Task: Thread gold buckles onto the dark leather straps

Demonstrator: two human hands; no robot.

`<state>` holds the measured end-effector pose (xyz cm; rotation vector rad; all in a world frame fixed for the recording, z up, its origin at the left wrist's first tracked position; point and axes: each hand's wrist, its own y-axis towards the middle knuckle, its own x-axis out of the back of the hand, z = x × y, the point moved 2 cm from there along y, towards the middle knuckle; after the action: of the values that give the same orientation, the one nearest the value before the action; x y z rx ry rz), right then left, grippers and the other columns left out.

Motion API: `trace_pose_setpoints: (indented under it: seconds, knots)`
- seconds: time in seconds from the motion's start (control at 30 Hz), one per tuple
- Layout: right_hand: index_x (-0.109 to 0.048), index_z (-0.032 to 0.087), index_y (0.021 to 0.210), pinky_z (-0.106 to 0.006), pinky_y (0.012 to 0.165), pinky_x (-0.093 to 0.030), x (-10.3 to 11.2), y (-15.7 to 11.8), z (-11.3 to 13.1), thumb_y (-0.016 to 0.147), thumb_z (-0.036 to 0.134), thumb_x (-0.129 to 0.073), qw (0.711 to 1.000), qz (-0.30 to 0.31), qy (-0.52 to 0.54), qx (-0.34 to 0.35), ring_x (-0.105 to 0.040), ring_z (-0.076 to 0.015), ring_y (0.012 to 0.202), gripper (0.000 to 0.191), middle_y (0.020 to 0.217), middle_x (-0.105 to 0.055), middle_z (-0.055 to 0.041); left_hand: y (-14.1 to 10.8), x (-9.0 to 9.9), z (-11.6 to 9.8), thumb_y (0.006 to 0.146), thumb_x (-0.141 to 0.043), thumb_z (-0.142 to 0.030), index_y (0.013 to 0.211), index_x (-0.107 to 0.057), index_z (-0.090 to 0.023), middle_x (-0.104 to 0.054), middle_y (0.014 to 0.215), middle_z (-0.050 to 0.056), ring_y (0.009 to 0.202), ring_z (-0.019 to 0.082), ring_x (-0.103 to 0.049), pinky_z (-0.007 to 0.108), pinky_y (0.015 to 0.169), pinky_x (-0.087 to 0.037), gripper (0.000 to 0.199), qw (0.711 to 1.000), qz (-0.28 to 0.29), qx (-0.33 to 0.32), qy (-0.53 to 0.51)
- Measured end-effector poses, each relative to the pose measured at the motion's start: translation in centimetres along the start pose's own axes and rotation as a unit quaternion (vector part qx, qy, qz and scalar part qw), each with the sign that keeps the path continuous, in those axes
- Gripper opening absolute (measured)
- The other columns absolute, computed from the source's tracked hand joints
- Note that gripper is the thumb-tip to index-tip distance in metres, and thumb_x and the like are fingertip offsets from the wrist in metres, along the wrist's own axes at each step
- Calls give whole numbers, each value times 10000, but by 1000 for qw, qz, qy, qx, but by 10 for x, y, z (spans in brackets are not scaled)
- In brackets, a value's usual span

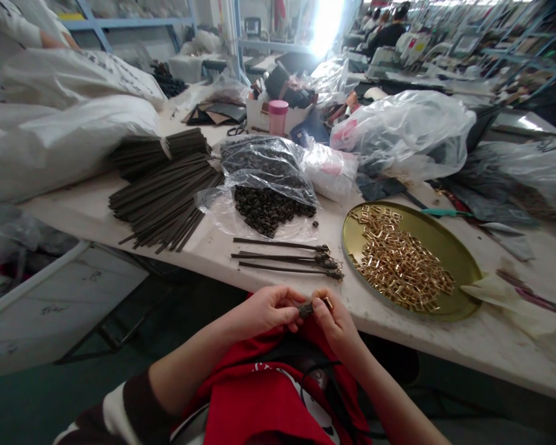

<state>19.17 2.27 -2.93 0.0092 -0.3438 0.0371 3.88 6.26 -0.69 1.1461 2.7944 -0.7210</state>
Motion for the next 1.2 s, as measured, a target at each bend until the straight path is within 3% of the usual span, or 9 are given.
trace_pose_setpoints:
  seconds: [0.23,0.33,0.47,0.63,0.87,1.03,1.2]
  knots:
    - [-441,200,798,-257,581,-361,1,-7,5,871,289,-364,995,61,-73,31,-452,-137,620,138,681,-469,10,-6,-5,-2,713,-465,-111,1054,-515,-150,-535,655,-33,591,89,-515,194,542,-400,347,989,-27,-50,138]
    - [-429,204,784,-245,553,-363,2,-11,8,884,287,-339,997,38,-56,38,-433,-130,594,158,654,-439,21,-6,-5,-1,741,-474,-160,1066,-483,-144,-544,689,-27,578,86,-524,190,517,-402,325,993,3,-12,115]
    - [-428,204,774,-244,548,-366,-2,-15,8,887,279,-341,996,1,-68,55,-437,-128,588,161,642,-437,22,-10,-1,3,807,-452,-347,838,-545,-119,-564,660,-6,473,58,-450,175,439,-345,249,988,61,57,133]
    - [-434,204,780,-250,551,-368,-7,-18,7,887,283,-340,995,-3,-74,69,-451,-128,581,162,640,-460,19,-14,-7,-3,833,-406,-418,691,-551,-128,-512,552,-32,427,53,-398,177,421,-308,354,978,57,18,199]
    - [-434,204,792,-246,532,-352,-3,-19,8,897,340,-327,999,-22,5,29,-418,-124,581,203,636,-416,25,-20,-12,-19,821,-399,-269,675,-557,-141,-497,543,-39,456,58,-415,168,450,-315,250,956,57,-17,286]
    - [-423,209,780,-239,481,-313,-8,-23,10,897,381,-333,997,-4,75,-6,-389,-117,543,226,614,-385,33,-20,-6,-8,823,-419,-364,715,-543,-142,-535,596,-24,451,57,-389,174,430,-301,276,974,76,14,214]
    - [-438,206,790,-249,527,-342,-11,-23,8,900,355,-326,999,-7,46,12,-415,-123,576,216,639,-419,26,-16,-7,-1,815,-438,-419,694,-510,-144,-527,609,-24,462,58,-444,177,458,-333,309,983,84,29,159]
